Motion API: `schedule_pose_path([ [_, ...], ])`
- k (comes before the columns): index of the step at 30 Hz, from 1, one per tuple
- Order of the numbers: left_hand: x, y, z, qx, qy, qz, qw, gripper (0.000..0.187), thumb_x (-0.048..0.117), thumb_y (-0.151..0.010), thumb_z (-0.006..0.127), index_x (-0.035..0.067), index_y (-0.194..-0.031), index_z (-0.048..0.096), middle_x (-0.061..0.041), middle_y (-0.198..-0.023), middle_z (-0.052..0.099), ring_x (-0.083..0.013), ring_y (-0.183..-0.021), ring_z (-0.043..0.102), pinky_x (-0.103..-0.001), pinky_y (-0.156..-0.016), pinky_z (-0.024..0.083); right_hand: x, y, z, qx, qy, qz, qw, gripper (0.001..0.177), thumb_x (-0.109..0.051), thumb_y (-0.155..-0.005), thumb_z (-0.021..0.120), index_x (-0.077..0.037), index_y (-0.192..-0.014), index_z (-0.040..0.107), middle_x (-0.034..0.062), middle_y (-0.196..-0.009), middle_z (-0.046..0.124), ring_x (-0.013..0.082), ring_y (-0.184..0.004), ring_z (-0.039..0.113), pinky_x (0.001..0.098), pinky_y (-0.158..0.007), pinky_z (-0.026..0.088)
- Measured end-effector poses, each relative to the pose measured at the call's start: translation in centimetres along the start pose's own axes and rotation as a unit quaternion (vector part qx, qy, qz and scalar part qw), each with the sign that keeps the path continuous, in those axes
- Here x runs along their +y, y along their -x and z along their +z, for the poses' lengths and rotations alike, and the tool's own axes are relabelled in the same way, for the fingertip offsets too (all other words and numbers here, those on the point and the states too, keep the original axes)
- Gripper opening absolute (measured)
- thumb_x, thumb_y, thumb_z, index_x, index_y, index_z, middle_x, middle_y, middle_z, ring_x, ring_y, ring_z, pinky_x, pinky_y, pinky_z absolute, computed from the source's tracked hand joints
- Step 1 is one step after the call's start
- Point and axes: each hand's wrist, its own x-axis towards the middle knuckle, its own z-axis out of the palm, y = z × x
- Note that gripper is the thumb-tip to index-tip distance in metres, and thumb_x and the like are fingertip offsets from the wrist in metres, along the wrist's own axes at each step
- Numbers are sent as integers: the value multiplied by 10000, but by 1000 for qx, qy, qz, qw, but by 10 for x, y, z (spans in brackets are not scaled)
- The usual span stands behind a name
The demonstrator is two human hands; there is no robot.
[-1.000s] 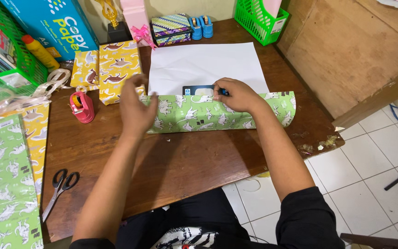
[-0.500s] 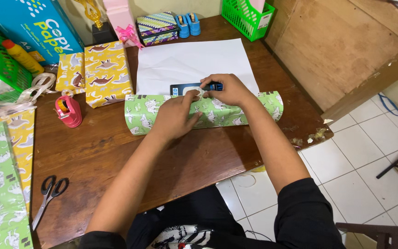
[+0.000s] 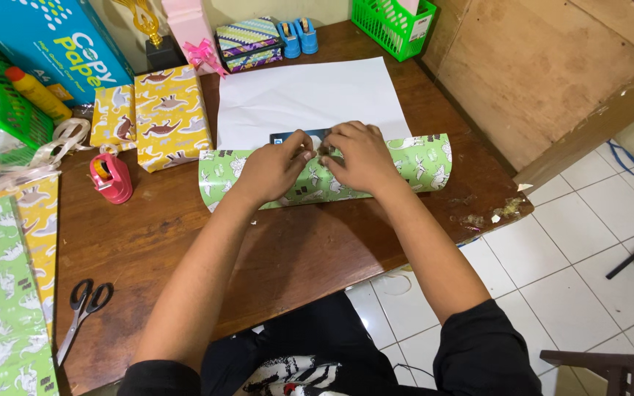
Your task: The person wraps a rectangular box with green dinosaur-patterned wrapping paper. They fold the paper around the box, secure it with tape from a pink dispenser, and fold the ends to complete the package.
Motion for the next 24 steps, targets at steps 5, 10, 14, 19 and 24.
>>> schedule_pose_path([
  [5,-2,-12,-1,-14,46,-48,998,203,340,-1024,546,162,-1115,575,-142,-737,698,-371,-772,696,-497,-704,492,15,-16,5,-84,-192,113,971,422,-235,-772,870,-95,-1112,662,78,-1130,656,290,-1049,647,399,-891,524],
  [10,-18,-32,-7,-20,15,77,997,171,266,-971,583,132,-1075,609,-130,-946,721,-372,-894,686,-485,-746,515,16,-15,7,-107,-244,180,947,377,-233,-742,894,-99,-1003,656,38,-1109,675,243,-1058,664,381,-906,529],
  [14,-19,-57,-18,-114,-115,123,979,198,252,-925,624,183,-1107,658,-89,-990,725,-354,-953,678,-488,-782,517,18,-15,7,-80,-252,160,951,355,-221,-723,911,-83,-933,660,31,-1097,690,244,-1063,663,375,-907,522],
  [19,2,-76,-21,-253,-305,77,915,219,221,-954,583,317,-1112,700,-5,-1015,738,-257,-974,714,-451,-790,563,24,-16,9,-84,-237,162,954,357,-216,-749,881,-88,-1021,688,36,-1085,696,247,-1030,676,363,-904,528],
  [24,20,-85,-15,-294,-389,100,867,183,389,-1021,551,355,-1123,698,1,-1053,712,-256,-984,715,-444,-763,581,27,-15,12,-74,-210,123,967,299,-216,-759,869,-75,-989,739,39,-1245,703,267,-1120,666,370,-937,528],
])
